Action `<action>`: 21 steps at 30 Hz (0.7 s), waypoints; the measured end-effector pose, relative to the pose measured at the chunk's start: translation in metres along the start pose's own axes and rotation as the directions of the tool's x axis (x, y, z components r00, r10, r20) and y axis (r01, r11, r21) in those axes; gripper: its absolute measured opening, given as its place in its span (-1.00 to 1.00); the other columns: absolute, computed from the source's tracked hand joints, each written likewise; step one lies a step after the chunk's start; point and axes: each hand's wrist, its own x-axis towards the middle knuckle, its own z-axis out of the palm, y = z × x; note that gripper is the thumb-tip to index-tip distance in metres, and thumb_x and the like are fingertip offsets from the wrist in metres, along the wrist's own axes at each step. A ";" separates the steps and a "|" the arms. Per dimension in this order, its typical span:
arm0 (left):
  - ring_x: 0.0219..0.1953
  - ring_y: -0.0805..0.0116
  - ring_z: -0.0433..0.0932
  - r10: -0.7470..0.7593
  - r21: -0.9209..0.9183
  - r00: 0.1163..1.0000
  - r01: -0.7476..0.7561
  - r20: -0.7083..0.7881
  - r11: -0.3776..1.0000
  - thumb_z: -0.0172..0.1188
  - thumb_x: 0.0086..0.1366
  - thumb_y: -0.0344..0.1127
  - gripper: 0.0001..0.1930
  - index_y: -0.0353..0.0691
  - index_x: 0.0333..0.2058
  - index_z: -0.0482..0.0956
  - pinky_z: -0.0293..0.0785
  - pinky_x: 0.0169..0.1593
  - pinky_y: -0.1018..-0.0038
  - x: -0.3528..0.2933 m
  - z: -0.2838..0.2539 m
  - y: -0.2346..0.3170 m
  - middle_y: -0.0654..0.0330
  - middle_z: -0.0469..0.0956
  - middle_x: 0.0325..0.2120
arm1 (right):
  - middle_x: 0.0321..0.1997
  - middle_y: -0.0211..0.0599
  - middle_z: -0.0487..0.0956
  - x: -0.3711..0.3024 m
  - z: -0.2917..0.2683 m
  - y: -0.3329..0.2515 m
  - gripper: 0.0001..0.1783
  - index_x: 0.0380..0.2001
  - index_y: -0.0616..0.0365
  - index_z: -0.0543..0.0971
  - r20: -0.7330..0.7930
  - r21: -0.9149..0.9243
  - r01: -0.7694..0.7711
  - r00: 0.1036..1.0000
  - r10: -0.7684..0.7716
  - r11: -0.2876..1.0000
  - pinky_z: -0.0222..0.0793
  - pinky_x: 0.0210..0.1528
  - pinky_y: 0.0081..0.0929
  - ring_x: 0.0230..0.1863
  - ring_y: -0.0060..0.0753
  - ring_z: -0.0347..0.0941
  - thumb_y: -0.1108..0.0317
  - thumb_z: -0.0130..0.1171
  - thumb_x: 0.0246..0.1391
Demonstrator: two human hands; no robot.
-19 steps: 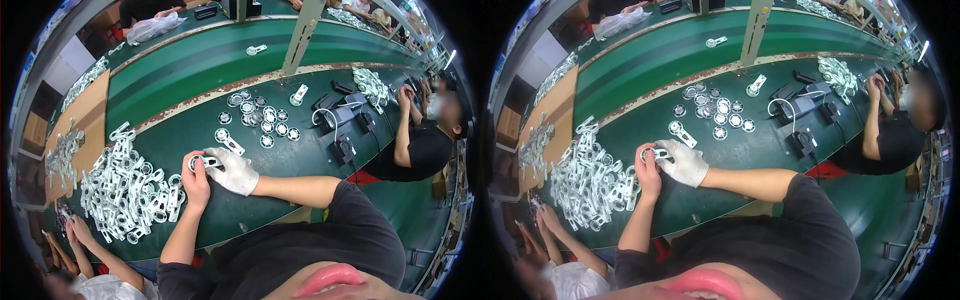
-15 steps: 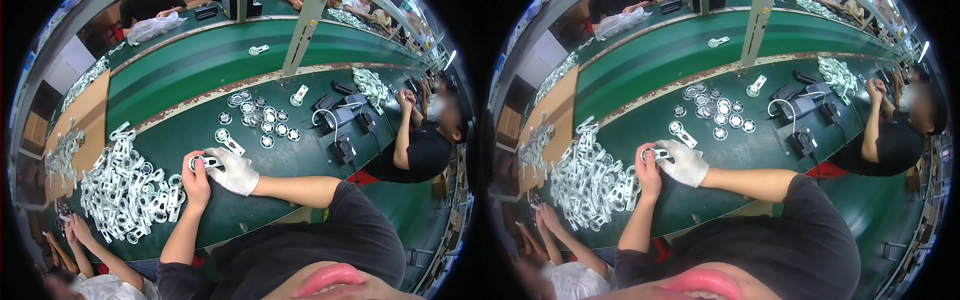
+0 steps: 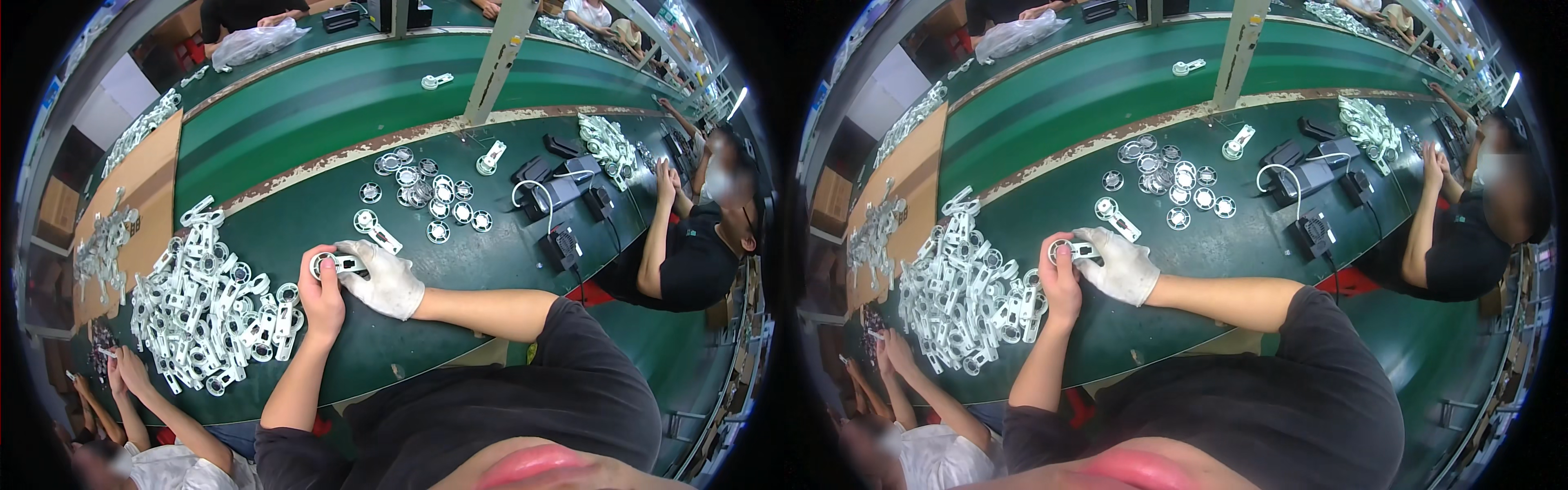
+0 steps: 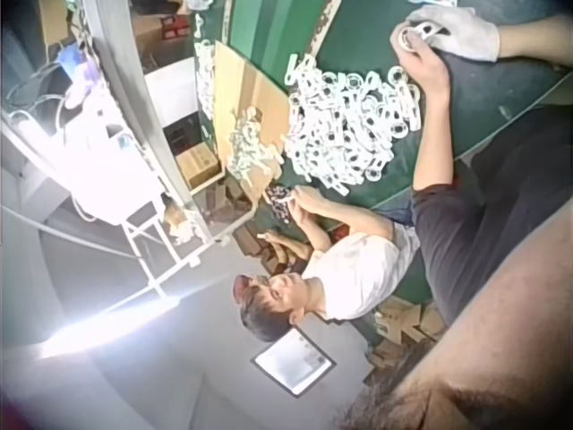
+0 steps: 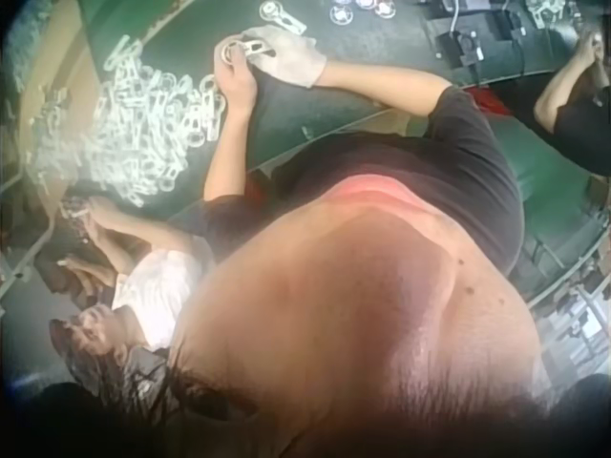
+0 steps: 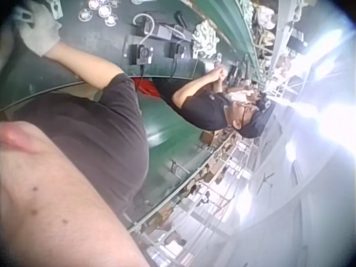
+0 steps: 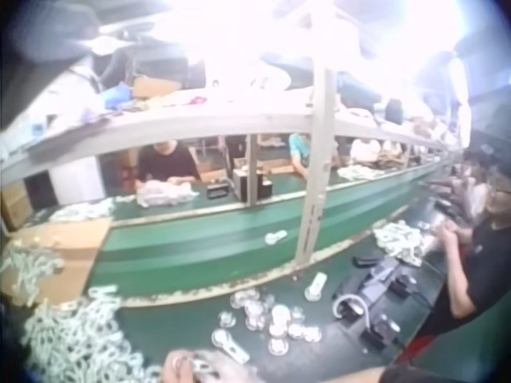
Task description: The recorder is assembling small electronic speaker components into plastic housings on a factory assembly line.
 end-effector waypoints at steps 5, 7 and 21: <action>-0.57 0.74 0.16 -0.003 0.006 1.000 0.003 0.003 1.000 -0.03 0.42 -0.28 -0.80 -0.27 -0.13 0.45 0.06 -0.50 0.70 0.000 0.000 0.002 0.46 0.32 -0.54 | -0.01 -0.09 0.52 -0.001 0.000 0.000 -0.51 0.10 0.16 0.41 0.005 0.018 -0.027 1.000 0.027 0.999 0.37 0.09 -0.30 0.04 -0.07 0.48 0.27 0.14 0.10; -0.57 0.73 0.16 0.004 0.004 1.000 -0.004 0.001 1.000 -0.03 0.42 -0.28 -0.79 -0.27 -0.13 0.45 0.06 -0.50 0.70 -0.001 0.001 0.002 0.46 0.32 -0.54 | 0.01 -0.08 0.52 -0.001 0.000 -0.001 -0.51 0.10 0.19 0.40 0.018 0.007 -0.039 0.999 0.038 0.999 0.36 0.10 -0.30 0.06 -0.07 0.47 0.27 0.14 0.10; -0.59 0.74 0.16 0.002 0.023 1.000 -0.002 0.005 1.000 -0.03 0.42 -0.26 -0.79 -0.27 -0.12 0.45 0.05 -0.52 0.70 -0.001 -0.001 0.002 0.46 0.32 -0.54 | 0.03 -0.05 0.52 -0.002 -0.001 -0.003 -0.50 0.10 0.24 0.39 0.020 -0.009 -0.038 0.999 0.039 0.999 0.36 0.11 -0.31 0.07 -0.06 0.47 0.27 0.14 0.11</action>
